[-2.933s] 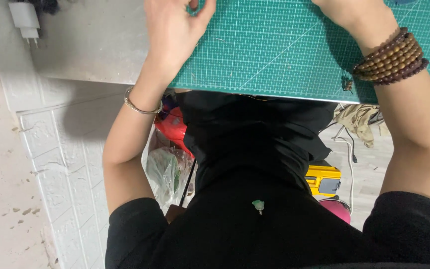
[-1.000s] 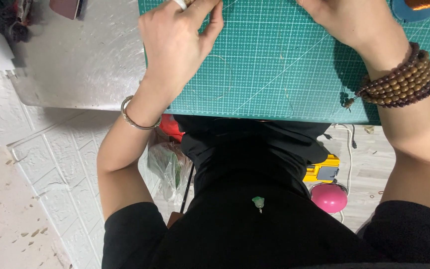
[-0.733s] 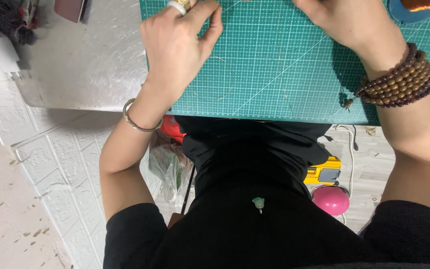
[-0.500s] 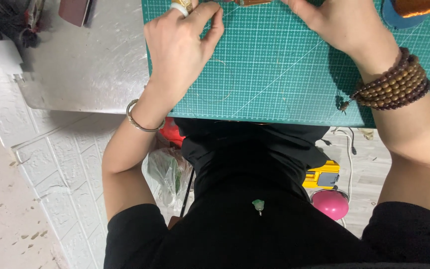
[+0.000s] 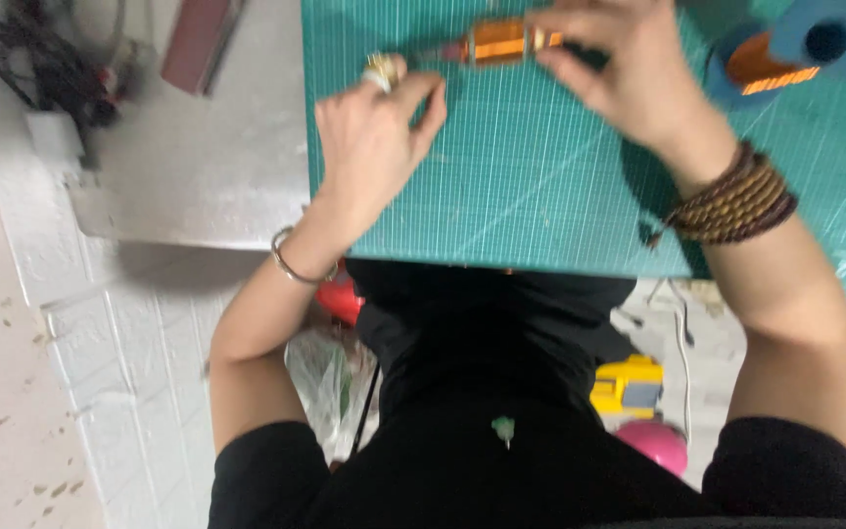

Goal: Manually winding thin copper wire around a motor armature on a green cutting mat.

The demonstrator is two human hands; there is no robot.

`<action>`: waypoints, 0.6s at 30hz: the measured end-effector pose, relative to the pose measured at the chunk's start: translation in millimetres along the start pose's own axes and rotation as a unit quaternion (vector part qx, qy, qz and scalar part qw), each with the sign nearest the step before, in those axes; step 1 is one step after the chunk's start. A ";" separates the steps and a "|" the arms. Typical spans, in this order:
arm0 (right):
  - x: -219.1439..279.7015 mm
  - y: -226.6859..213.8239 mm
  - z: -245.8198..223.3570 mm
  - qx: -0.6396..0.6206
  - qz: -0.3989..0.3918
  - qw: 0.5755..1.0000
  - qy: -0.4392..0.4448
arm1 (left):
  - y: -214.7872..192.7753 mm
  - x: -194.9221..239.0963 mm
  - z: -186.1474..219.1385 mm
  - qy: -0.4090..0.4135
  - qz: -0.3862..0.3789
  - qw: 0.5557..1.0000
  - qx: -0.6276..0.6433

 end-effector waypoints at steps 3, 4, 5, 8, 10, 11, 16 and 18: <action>-8.8 -3.1 -2.5 -0.009 0.013 1.000 0.008 | 4.6 -1.1 -3.2 -0.013 -0.015 1.000 0.012; -9.4 -1.6 -1.5 -0.022 0.010 1.000 0.018 | 8.0 0.3 -6.0 -0.022 -0.023 0.999 0.006; -10.7 -3.7 -4.0 -0.016 0.014 1.000 0.012 | 6.6 -0.4 -4.5 -0.018 -0.015 1.000 0.004; -11.4 -3.4 -3.4 -0.042 0.005 0.998 0.040 | 8.5 0.6 -3.9 -0.022 -0.013 1.000 -0.011; -10.4 -2.0 -0.5 -0.050 0.000 0.996 0.071 | 8.5 1.3 -2.5 -0.016 0.006 1.000 -0.016; -10.1 -2.0 -0.6 -0.050 -0.001 0.996 0.071 | 8.0 0.6 -2.0 -0.017 0.006 1.000 -0.016; -8.1 -0.3 -1.4 -0.028 0.002 0.999 0.034 | 10.6 -4.2 1.3 -0.017 -0.033 0.999 0.024; -3.5 0.6 -0.9 -0.022 -0.001 1.000 0.019 | 11.1 -1.7 1.7 -0.015 -0.030 0.999 0.020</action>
Point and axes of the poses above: each hand's wrist, its own x-axis away from the middle knuckle, its own y-axis out of the palm, z = x × y, the point moved 9 cm from there along -x, towards the middle knuckle, and after that the axes turned 7 degrees about z, right-handed, at the moved point
